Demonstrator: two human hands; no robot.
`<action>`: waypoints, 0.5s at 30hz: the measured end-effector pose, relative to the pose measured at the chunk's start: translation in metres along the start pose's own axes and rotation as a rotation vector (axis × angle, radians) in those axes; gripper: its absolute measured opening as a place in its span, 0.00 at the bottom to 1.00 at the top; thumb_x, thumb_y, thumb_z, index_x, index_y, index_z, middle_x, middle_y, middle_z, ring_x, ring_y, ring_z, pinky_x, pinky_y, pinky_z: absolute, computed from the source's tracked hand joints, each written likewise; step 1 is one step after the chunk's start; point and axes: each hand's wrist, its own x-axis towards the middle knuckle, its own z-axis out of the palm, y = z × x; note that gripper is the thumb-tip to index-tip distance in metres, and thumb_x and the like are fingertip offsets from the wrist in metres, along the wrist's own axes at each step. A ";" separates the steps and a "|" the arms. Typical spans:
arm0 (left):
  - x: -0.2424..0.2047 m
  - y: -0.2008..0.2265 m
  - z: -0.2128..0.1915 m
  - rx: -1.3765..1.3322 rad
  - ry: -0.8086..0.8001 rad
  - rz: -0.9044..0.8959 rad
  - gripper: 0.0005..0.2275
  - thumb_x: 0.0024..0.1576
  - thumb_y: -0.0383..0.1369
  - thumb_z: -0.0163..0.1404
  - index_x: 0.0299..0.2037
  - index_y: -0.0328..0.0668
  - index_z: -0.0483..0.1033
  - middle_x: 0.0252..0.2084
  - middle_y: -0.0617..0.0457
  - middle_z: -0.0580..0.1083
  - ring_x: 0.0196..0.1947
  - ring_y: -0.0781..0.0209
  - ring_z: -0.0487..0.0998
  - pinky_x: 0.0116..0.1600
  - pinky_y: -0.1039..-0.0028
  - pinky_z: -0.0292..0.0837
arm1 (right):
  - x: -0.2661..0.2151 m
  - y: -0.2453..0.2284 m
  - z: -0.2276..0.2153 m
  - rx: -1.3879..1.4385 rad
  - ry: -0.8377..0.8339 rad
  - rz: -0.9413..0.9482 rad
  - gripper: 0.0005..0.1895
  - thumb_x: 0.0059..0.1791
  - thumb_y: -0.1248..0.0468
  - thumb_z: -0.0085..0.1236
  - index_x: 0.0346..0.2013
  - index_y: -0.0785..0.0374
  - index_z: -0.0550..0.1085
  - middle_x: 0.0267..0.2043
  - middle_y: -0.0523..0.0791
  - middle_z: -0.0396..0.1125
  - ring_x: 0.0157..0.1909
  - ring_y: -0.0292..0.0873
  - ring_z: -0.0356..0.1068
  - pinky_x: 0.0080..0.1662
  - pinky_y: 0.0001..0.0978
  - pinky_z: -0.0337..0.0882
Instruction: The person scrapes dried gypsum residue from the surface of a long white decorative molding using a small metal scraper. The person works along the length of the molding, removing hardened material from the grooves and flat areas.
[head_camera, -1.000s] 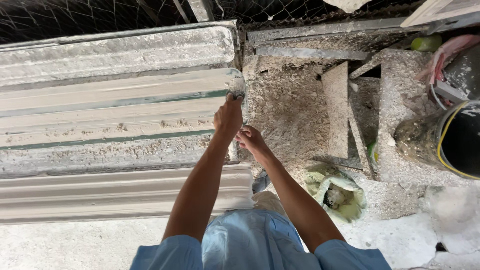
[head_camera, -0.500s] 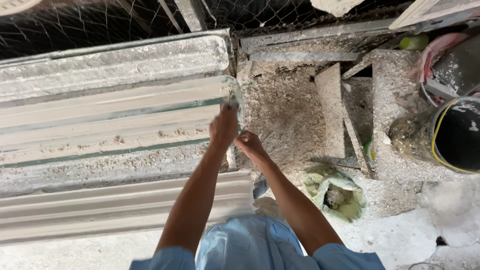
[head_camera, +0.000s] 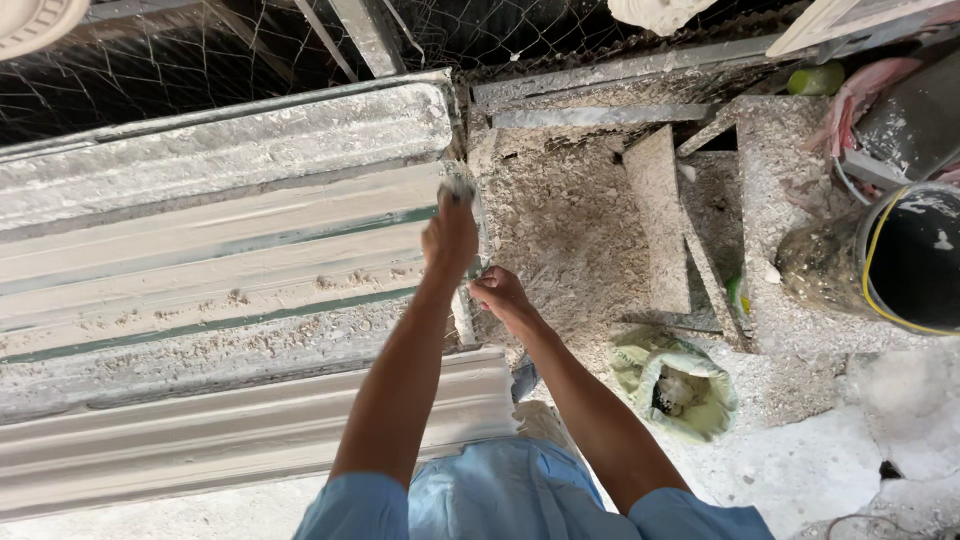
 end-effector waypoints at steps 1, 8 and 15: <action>0.004 -0.002 0.000 -0.028 -0.093 -0.057 0.14 0.67 0.28 0.43 0.61 0.39 0.74 0.55 0.36 0.76 0.33 0.53 0.82 0.29 0.68 0.78 | -0.001 0.001 0.000 -0.013 0.003 0.005 0.11 0.48 0.62 0.63 0.38 0.63 0.71 0.36 0.44 0.73 0.36 0.37 0.71 0.37 0.31 0.72; -0.016 -0.004 0.003 -0.016 -0.162 0.007 0.13 0.64 0.24 0.43 0.56 0.46 0.74 0.58 0.40 0.71 0.27 0.54 0.83 0.24 0.69 0.81 | -0.002 -0.005 0.001 -0.089 0.034 0.025 0.11 0.46 0.63 0.62 0.39 0.64 0.74 0.38 0.47 0.73 0.38 0.40 0.72 0.39 0.33 0.76; 0.011 -0.007 -0.008 0.054 -0.140 0.095 0.14 0.65 0.24 0.44 0.57 0.51 0.75 0.59 0.46 0.75 0.44 0.48 0.84 0.39 0.60 0.81 | -0.010 -0.007 0.001 -0.209 0.032 -0.020 0.13 0.47 0.58 0.63 0.40 0.65 0.74 0.39 0.48 0.75 0.37 0.41 0.74 0.41 0.34 0.77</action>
